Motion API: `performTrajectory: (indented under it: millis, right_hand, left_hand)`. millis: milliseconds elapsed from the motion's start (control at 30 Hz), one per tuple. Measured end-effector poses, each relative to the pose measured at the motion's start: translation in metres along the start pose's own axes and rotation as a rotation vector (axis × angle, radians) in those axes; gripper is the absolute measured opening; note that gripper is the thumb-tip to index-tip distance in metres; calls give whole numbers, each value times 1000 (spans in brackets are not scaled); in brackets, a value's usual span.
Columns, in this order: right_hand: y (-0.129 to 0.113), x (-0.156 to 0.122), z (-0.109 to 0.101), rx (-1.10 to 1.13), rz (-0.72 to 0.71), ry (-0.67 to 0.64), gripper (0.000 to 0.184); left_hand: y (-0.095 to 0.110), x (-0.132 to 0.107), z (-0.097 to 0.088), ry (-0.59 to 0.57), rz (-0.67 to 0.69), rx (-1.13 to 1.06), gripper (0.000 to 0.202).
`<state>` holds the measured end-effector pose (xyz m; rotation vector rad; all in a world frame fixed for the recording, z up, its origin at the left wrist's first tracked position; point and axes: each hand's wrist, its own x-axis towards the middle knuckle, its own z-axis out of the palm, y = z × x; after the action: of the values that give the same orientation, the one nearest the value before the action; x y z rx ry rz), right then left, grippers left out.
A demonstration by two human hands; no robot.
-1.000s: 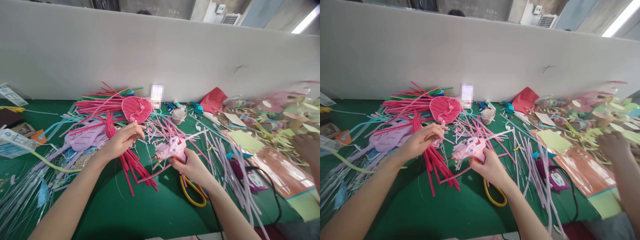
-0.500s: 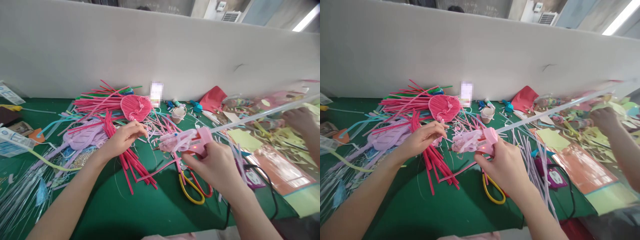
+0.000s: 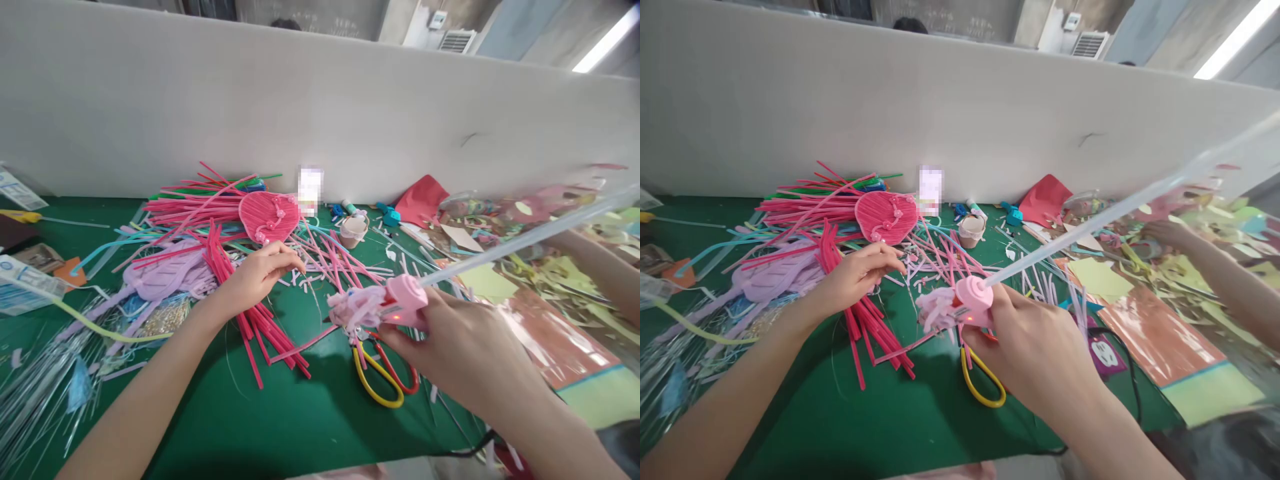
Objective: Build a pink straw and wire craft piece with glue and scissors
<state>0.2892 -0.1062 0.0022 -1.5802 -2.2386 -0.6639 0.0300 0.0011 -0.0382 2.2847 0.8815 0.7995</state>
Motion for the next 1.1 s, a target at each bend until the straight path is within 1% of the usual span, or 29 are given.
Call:
performTrajectory:
  millis: [133, 267, 367, 533, 633, 700, 800, 867, 1000, 1067, 1100]
  right_hand:
    - [-3, 9, 9, 14, 36, 62, 23]
    - [-4, 13, 16, -33, 22, 57, 27]
    - [-3, 8, 13, -56, -18, 27, 29]
    - [0, -6, 4, -66, -89, -23, 25]
    - [1, -13, 5, -70, -97, -41, 25]
    - [0, -14, 10, -64, -63, 0, 28]
    - [-2, -11, 17, -76, 2, 99, 31]
    - [-3, -9, 20, -85, 17, 114, 28]
    - [-1, -11, 18, -10, 42, 46, 26]
    - [1, -14, 15, 83, 104, -32, 26]
    - [3, -16, 15, 148, 161, -86, 27]
  left_hand:
    - [2, 2, 4, 5, -22, 42, 32]
    - [3, 2, 7, 8, -36, 72, 31]
    - [4, 3, 8, 13, -33, 79, 31]
    - [3, 3, 7, 20, -33, 63, 29]
    - [2, 3, 7, 21, -25, 55, 29]
    - [3, 4, 7, 19, -25, 49, 30]
    - [3, 5, 8, 14, -34, 50, 29]
    - [3, 6, 9, 14, -36, 52, 29]
    - [1, 7, 9, 9, -31, 55, 29]
    - [-1, 6, 8, 20, -24, 63, 29]
    - [-2, 5, 7, 29, -22, 66, 28]
